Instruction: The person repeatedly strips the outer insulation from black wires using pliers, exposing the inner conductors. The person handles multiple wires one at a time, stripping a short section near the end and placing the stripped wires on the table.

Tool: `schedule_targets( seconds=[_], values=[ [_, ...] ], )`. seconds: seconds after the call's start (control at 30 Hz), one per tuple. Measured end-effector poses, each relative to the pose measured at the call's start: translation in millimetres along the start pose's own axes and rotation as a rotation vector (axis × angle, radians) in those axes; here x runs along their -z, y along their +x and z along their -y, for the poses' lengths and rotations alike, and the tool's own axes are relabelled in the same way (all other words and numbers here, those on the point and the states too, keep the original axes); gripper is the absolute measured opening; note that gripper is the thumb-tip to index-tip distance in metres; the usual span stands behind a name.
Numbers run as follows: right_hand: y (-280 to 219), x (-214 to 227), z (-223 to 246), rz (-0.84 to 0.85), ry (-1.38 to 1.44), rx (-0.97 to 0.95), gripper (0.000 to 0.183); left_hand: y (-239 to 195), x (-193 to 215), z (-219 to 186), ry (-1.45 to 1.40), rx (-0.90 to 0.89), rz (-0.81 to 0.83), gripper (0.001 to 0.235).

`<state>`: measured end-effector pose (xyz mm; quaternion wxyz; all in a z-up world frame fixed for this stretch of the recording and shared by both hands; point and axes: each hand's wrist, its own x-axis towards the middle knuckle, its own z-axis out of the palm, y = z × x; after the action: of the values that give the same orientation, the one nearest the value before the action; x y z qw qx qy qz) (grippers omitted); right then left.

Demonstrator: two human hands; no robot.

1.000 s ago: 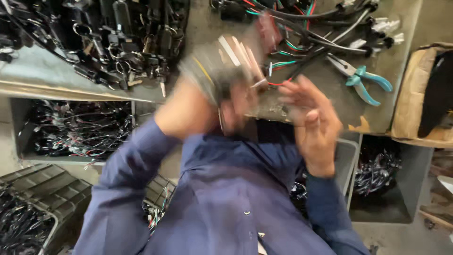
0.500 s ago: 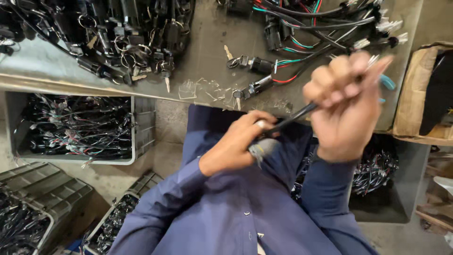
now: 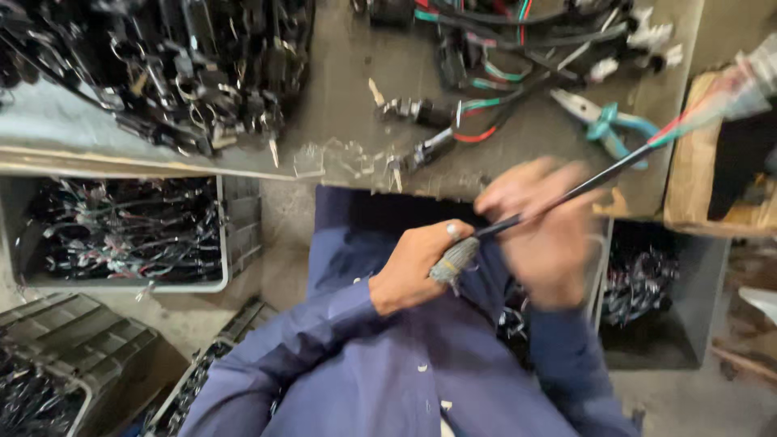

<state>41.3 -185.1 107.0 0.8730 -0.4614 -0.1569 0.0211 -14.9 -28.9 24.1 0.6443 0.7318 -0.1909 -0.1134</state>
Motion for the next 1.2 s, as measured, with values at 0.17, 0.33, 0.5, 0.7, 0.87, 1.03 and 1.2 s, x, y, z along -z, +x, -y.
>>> schedule_targets(
  seconds=[0.17,0.33,0.5,0.7,0.87,1.03,1.2],
  values=[
    [-58.8,45.7,-9.4,-0.22,-0.418,-0.239,0.027,9.6,20.4,-3.8,-0.106,-0.043,0.062,0.038],
    [-67.1,67.2,-12.0,-0.257,-0.363,-0.2,0.043,15.4,44.7,-2.4,-0.256,0.041,0.083,0.04],
    [-78.0,41.3,-28.4,-0.249,-0.707,-0.333,0.05,4.0,28.4,6.8,-0.167,-0.086,-0.082,0.04],
    [-81.9,25.6,-33.0,-0.38,-0.487,-0.295,0.058,1.3,22.7,4.0,0.233,-0.369,-0.113,0.064],
    [-52.6,23.8,3.1,-0.087,-0.569,-0.498,0.06,11.3,38.8,-3.6,0.408,-0.456,0.13,0.08],
    [-78.7,-5.1,-29.3,-0.508,-0.931,-0.13,0.034,19.8,23.4,-1.2,-0.004,-0.366,-0.102,0.053],
    [-116.5,12.5,-65.5,-0.472,-0.106,-0.309,0.041,21.1,4.0,8.6,-0.267,0.126,-0.275,0.032]
  ],
)
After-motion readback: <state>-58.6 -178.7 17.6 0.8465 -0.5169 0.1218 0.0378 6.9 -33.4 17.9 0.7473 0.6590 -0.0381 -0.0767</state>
